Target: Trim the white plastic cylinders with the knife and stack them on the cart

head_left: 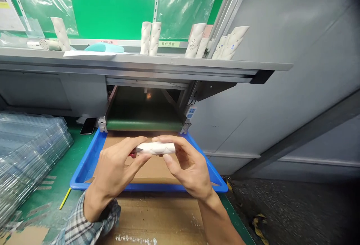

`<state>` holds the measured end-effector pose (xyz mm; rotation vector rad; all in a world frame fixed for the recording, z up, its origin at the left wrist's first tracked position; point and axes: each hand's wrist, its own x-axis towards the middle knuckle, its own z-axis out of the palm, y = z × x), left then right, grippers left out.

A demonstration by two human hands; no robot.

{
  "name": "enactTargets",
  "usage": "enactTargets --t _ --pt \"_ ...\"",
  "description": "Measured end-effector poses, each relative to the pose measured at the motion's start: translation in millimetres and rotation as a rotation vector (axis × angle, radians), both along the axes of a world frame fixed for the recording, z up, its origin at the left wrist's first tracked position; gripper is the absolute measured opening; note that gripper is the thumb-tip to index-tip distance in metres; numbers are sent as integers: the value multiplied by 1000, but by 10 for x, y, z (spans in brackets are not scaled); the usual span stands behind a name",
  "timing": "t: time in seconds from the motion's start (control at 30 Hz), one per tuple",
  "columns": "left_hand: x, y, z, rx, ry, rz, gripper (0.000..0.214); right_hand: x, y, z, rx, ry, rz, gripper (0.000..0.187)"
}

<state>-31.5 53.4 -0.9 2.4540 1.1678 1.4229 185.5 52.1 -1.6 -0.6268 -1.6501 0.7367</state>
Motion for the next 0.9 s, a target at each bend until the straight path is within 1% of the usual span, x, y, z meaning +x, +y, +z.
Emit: enactTargets --t 0.07,0.1,0.27,0.33,0.4,0.47,0.57,0.67,0.73,0.9 --pt "-9 5 -6 -122 -79 -65 26 -2 9 1 -16 12 37 32" --pt "-12 8 -10 -168 -105 -74 25 0 14 1 -19 6 38 32" --pt "-18 20 -37 -329 -171 -63 29 20 31 6 38 -91 -16 37" --pt "-24 25 -44 -345 -191 -73 30 24 35 6 2 -86 3 42" --pt "-32 30 -50 -338 -210 -75 31 25 40 5 -64 -62 14 42" --pt "-40 38 -56 -357 -216 -90 33 25 44 4 -98 -55 8 42" --pt "-51 52 -61 -399 -206 -101 33 30 45 7 -71 -62 11 43" --pt "-57 59 -53 -337 -201 -105 28 42 48 7 -74 -54 46 42" --pt "-59 57 -42 -301 -201 -115 28 54 50 0 -80 -55 43 40" --pt "-62 41 -7 -363 -189 -98 30 78 40 -16 16 -142 -5 42"
